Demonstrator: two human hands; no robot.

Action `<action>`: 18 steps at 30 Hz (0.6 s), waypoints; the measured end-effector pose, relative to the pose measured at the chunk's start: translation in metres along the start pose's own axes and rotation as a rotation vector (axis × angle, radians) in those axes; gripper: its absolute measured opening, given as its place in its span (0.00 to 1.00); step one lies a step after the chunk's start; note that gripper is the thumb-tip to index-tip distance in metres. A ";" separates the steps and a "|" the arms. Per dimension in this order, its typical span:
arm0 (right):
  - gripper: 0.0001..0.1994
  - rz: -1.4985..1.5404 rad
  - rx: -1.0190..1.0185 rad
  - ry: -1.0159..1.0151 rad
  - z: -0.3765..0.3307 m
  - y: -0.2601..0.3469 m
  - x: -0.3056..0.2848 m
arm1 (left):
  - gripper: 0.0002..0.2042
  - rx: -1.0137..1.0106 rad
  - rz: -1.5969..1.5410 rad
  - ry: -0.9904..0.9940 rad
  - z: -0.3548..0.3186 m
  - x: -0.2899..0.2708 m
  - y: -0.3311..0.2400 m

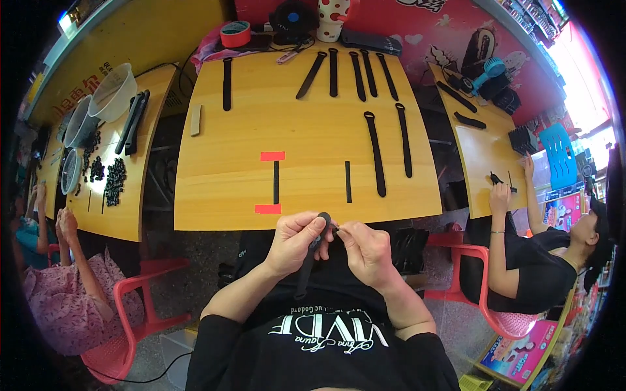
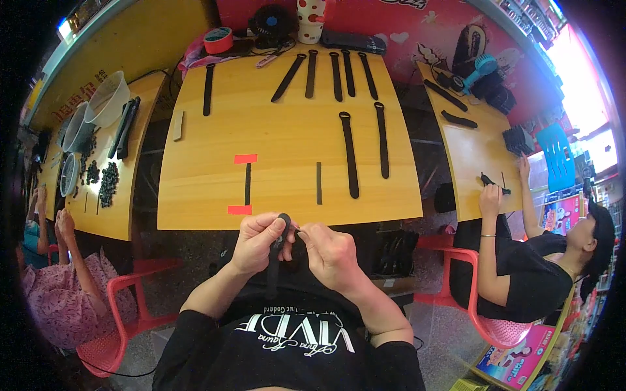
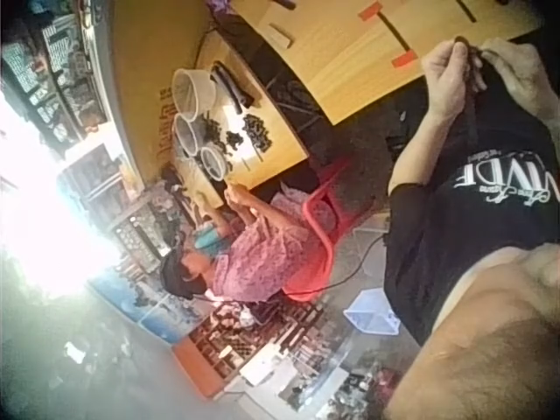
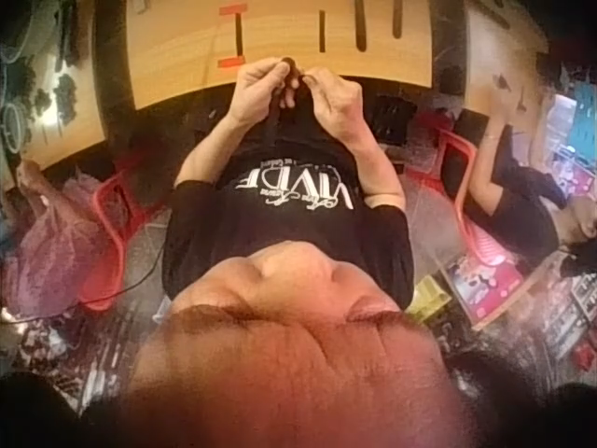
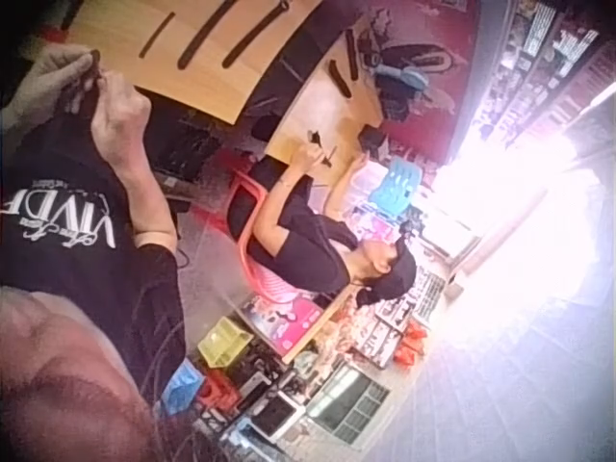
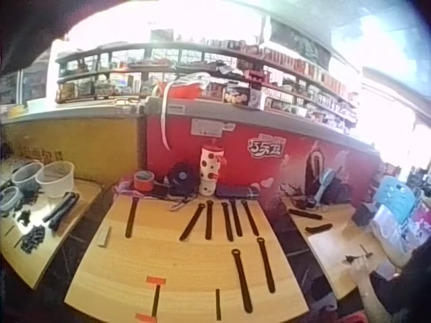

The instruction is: Assembling plastic buckles and components onto black fabric straps at a workshop bench.

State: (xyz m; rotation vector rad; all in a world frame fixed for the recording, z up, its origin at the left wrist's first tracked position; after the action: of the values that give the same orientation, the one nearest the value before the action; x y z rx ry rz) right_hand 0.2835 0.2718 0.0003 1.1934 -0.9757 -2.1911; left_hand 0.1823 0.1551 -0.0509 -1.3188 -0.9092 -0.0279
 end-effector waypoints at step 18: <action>0.02 0.010 0.087 0.014 0.000 -0.001 0.000 | 0.11 0.039 0.060 -0.006 0.002 0.002 -0.002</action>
State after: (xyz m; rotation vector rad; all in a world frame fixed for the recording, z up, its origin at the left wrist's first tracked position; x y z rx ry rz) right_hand 0.2834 0.2722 -0.0004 1.2387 -1.0790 -2.1490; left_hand 0.1815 0.1567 -0.0487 -1.3099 -0.8706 0.0401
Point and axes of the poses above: each hand's wrist, its own z-axis towards the middle knuckle, its own x-axis out of the palm, y = z × x, the point moved 3 cm from there along z, towards the middle knuckle, and after that the axes turned 5 degrees about x, right-handed, at the moved point
